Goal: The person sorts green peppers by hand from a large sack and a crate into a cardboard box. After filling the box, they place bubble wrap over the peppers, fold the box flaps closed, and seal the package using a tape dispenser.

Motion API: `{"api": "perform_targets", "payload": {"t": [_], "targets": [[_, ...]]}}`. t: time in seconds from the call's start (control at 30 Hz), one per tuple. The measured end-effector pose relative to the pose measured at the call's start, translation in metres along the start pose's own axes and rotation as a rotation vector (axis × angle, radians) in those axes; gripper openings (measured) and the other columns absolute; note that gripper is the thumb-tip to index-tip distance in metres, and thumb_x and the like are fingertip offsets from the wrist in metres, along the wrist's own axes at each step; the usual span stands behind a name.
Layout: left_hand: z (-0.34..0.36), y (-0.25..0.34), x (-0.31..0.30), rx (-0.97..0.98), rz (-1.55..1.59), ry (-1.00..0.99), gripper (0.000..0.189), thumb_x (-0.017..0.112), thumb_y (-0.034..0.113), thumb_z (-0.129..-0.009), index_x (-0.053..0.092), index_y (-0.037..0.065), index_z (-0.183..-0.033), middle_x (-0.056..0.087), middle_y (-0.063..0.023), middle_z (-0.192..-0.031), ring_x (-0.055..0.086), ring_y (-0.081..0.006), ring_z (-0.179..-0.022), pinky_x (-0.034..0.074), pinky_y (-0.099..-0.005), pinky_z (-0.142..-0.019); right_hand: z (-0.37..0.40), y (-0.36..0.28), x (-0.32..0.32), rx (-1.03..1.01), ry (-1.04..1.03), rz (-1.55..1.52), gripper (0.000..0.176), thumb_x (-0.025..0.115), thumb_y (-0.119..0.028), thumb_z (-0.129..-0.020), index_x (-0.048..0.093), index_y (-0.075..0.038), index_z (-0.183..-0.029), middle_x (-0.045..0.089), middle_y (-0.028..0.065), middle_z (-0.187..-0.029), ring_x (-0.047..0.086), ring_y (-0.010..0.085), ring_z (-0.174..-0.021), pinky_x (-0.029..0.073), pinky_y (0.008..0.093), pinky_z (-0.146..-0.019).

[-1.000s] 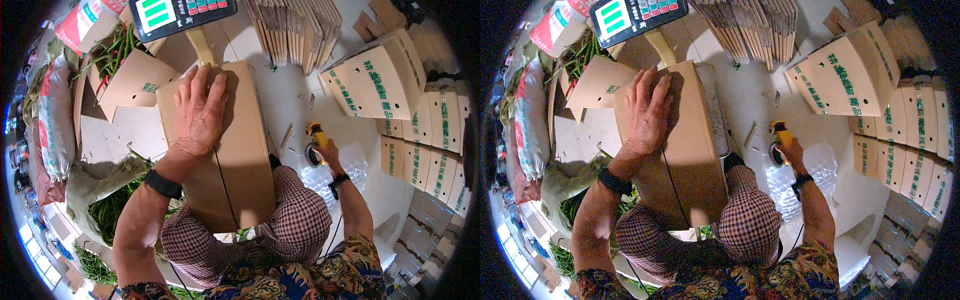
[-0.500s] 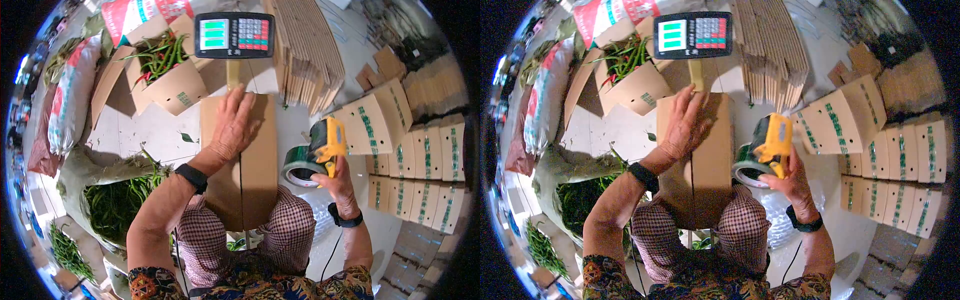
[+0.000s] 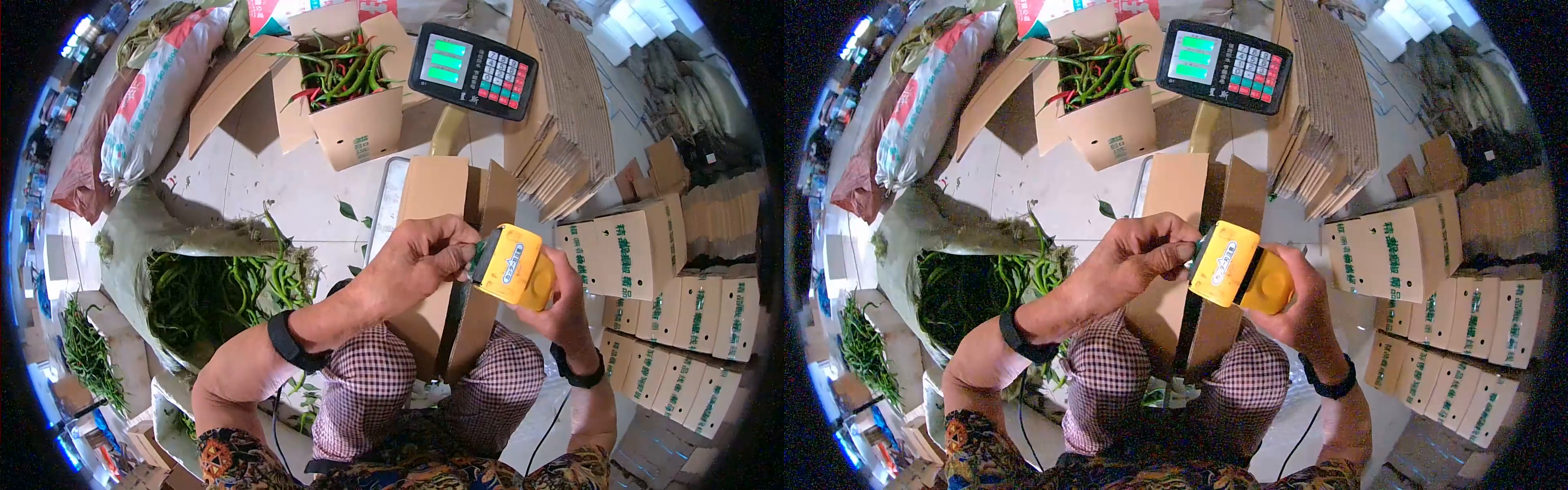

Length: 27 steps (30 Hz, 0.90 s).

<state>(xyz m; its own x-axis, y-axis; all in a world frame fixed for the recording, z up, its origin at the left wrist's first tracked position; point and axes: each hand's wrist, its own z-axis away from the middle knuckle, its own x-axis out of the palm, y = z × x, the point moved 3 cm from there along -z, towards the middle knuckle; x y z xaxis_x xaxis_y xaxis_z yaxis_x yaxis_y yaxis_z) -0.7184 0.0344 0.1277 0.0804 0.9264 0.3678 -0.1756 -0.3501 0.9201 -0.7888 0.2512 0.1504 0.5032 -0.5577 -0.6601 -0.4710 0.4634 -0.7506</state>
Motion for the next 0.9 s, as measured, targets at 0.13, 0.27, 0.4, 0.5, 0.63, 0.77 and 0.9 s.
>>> {"api": "perform_targets", "payload": {"t": [0.13,0.27,0.4,0.5,0.63,0.77,0.9], "targets": [[0.001,-0.014,-0.009,0.015,-0.025,0.027,0.02,0.052,0.019,-0.1,0.059,0.0,-0.1,0.057,0.0031,-0.082,0.05,-0.0046,-0.074,0.043,-0.0215,-0.068,-0.005,-0.008,0.004,-0.045,0.002,0.084,0.064,0.083,-0.015,-0.065,0.052,-0.001,-0.118,0.064,0.0188,-0.101,0.065,0.0327,-0.095,0.051,0.0399,-0.082],[0.003,-0.029,-0.017,0.034,-0.006,0.086,0.019,0.052,0.018,-0.1,0.057,0.0,-0.1,0.059,0.0018,-0.084,0.053,-0.0046,-0.075,0.045,-0.0205,-0.069,-0.014,-0.011,0.007,-0.062,-0.027,0.146,0.063,0.083,-0.017,-0.066,0.052,-0.001,-0.118,0.064,0.0195,-0.101,0.065,0.0356,-0.094,0.052,0.0411,-0.081],[0.009,-0.036,-0.035,-0.197,0.223,0.164,0.022,0.052,0.019,-0.099,0.058,-0.001,-0.105,0.063,-0.0004,-0.089,0.059,-0.0071,-0.08,0.048,-0.022,-0.073,-0.029,-0.02,0.012,-0.088,-0.091,0.173,0.062,0.083,-0.018,-0.066,0.053,0.0,-0.117,0.063,0.0203,-0.102,0.064,0.0381,-0.093,0.052,0.0426,-0.08],[0.012,-0.059,-0.044,-0.139,0.253,0.159,0.025,0.056,0.021,-0.098,0.06,-0.001,-0.109,0.064,-0.0002,-0.09,0.061,-0.0079,-0.083,0.05,-0.0232,-0.075,-0.036,-0.018,0.02,-0.103,-0.136,0.139,0.063,0.083,-0.018,-0.065,0.053,0.001,-0.117,0.062,0.0203,-0.103,0.064,0.0378,-0.094,0.051,0.0431,-0.081],[0.008,-0.081,-0.049,-0.04,0.198,0.187,0.023,0.058,0.023,-0.097,0.061,0.002,-0.103,0.063,0.0012,-0.089,0.06,-0.007,-0.08,0.049,-0.0221,-0.073,-0.039,-0.018,0.03,-0.137,-0.166,0.206,0.065,0.083,-0.019,-0.064,0.053,0.001,-0.118,0.062,0.0207,-0.102,0.063,0.0378,-0.094,0.051,0.0429,-0.081],[0.017,-0.063,-0.066,-0.025,0.099,0.31,0.016,0.058,0.018,-0.096,0.062,0.003,-0.099,0.061,0.0023,-0.084,0.055,-0.0066,-0.073,0.046,-0.0215,-0.068,-0.038,-0.018,0.028,-0.086,-0.227,0.292,0.073,0.086,-0.023,-0.062,0.05,0.0,-0.121,0.062,0.0207,-0.102,0.063,0.0381,-0.094,0.052,0.0427,-0.082],[0.051,-0.067,-0.116,0.005,0.041,0.55,0.012,0.057,0.016,-0.095,0.06,0.004,-0.092,0.056,0.0029,-0.077,0.052,-0.0067,-0.067,0.044,-0.0232,-0.062,-0.035,-0.022,0.025,-0.108,-0.276,0.334,0.076,0.087,-0.026,-0.06,0.049,-0.001,-0.121,0.062,0.02,-0.102,0.063,0.0381,-0.093,0.052,0.0435,-0.081]]}}
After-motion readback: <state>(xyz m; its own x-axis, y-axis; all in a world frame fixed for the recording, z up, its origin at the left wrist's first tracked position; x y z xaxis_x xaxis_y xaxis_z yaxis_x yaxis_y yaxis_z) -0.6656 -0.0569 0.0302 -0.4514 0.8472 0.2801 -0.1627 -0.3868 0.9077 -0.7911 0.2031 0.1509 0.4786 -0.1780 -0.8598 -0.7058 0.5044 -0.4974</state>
